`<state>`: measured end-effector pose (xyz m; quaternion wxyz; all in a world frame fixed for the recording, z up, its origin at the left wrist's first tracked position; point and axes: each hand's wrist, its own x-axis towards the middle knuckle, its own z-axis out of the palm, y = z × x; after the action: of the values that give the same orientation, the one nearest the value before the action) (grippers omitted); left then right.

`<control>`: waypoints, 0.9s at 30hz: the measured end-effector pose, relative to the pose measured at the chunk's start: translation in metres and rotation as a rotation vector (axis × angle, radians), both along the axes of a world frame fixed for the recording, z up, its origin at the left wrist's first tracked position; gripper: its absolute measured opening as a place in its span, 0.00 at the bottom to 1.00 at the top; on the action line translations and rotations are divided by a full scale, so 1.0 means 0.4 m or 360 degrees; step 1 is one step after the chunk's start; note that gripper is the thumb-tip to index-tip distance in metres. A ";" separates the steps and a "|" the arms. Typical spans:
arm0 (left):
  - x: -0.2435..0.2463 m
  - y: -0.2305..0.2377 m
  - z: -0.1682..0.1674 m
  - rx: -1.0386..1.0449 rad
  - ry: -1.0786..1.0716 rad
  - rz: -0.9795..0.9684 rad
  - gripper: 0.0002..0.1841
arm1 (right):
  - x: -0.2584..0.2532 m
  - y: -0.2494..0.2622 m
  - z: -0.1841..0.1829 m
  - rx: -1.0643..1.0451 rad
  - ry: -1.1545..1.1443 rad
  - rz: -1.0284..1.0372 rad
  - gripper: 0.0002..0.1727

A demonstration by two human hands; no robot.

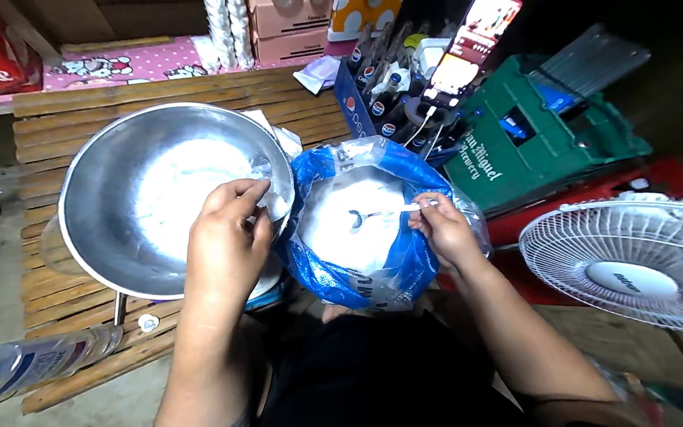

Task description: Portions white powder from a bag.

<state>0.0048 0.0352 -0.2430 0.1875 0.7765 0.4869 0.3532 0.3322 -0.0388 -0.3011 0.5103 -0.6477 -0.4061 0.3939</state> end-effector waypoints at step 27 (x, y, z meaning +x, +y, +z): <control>0.004 0.003 0.000 -0.0005 -0.0105 0.0024 0.16 | -0.230 0.116 0.261 0.0778 -0.0031 0.0492 0.05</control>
<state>0.0062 0.0365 -0.2429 0.2021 0.7605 0.4868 0.3794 0.2401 0.0074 -0.1966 0.5813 -0.4397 -0.5877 0.3513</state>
